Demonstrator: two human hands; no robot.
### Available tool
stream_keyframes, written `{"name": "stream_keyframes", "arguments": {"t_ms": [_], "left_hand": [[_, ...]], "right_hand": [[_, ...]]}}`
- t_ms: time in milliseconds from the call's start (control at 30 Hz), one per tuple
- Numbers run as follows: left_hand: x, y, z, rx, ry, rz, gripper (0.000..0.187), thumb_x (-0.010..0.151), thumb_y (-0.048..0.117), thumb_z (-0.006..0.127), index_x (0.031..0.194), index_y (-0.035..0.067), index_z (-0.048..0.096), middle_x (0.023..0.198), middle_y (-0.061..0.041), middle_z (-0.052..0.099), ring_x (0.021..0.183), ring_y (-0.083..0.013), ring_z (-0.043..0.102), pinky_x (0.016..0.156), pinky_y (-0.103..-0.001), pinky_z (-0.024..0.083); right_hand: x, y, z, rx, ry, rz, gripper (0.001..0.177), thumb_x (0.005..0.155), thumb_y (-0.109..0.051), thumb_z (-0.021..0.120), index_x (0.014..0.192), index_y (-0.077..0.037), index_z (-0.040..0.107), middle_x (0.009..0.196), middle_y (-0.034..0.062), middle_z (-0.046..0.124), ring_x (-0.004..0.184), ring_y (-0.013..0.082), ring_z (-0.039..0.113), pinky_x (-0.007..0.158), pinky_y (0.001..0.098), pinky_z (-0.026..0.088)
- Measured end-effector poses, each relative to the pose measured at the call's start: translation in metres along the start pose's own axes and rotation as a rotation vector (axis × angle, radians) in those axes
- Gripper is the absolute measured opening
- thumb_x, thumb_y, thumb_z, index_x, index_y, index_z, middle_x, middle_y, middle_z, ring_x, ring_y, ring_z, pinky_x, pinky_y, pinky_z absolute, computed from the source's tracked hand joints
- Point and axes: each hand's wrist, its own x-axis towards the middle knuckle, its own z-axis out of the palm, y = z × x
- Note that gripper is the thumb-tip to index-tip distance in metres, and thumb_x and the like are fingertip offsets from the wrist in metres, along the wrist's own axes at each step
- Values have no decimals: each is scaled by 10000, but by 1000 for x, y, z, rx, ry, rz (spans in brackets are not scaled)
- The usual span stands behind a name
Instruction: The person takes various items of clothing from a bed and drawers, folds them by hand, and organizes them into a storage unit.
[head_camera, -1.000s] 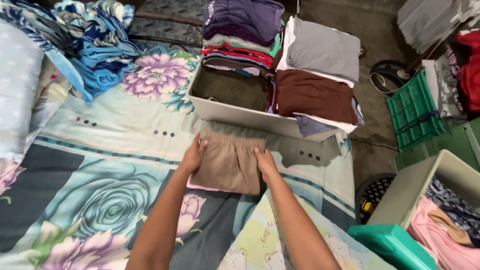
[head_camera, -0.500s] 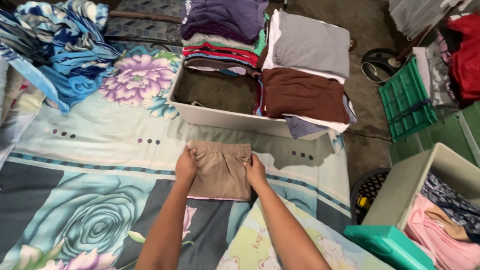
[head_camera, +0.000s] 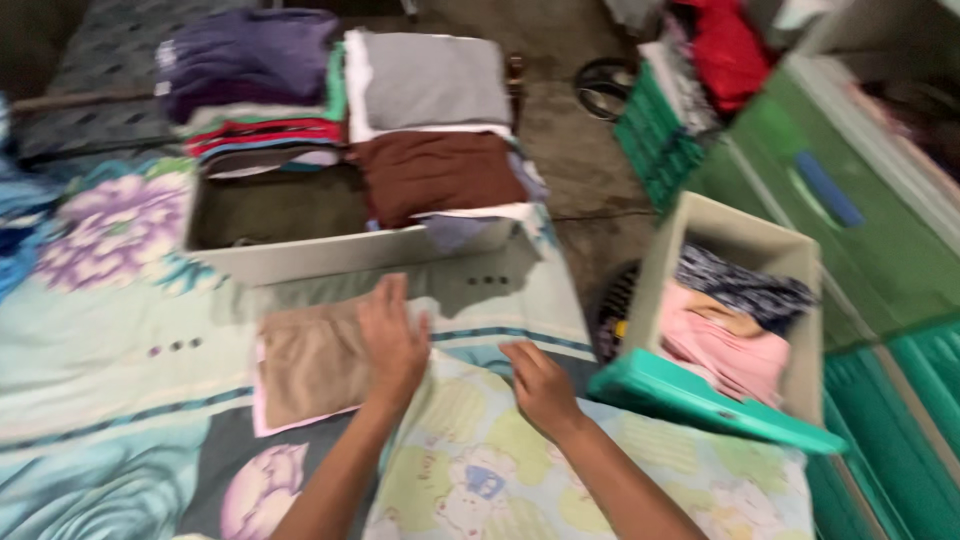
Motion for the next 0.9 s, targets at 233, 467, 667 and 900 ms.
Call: {"name": "stream_keyframes", "arguments": {"t_ms": [233, 467, 667, 900], "left_hand": [[20, 213, 61, -524, -212, 372, 499, 788, 47, 702, 1282, 44, 628, 1384, -195, 568, 1276, -416, 525, 1097, -539, 407], [-4, 331, 240, -398, -624, 636, 320, 818, 68, 660, 1114, 121, 769, 1159, -99, 722, 1099, -321, 665, 947, -438, 539], [-4, 377, 348, -290, -713, 682, 507, 725, 334, 764, 1157, 71, 731, 1127, -163, 691, 973, -357, 670, 820, -466, 544], [-27, 431, 369, -307, -710, 780, 271, 758, 367, 740, 940, 169, 767, 993, -77, 721, 943, -294, 674, 792, -459, 526]], "right_hand": [[-82, 40, -127, -96, 598, 396, 238, 893, 78, 573, 1030, -32, 732, 954, 114, 723, 711, 178, 704, 643, 311, 542], [-127, 145, -173, 239, 968, 557, 249, 942, 109, 510, 1088, 0, 681, 963, 63, 700, 802, 122, 660, 738, 264, 539], [-129, 162, -167, 273, 995, 656, 285, 913, 111, 519, 1123, 2, 677, 915, 78, 684, 744, 119, 648, 701, 256, 534], [-116, 151, -173, 199, 1030, 526, 270, 925, 134, 532, 1120, 13, 673, 1073, 82, 678, 864, 123, 607, 784, 243, 510]]}}
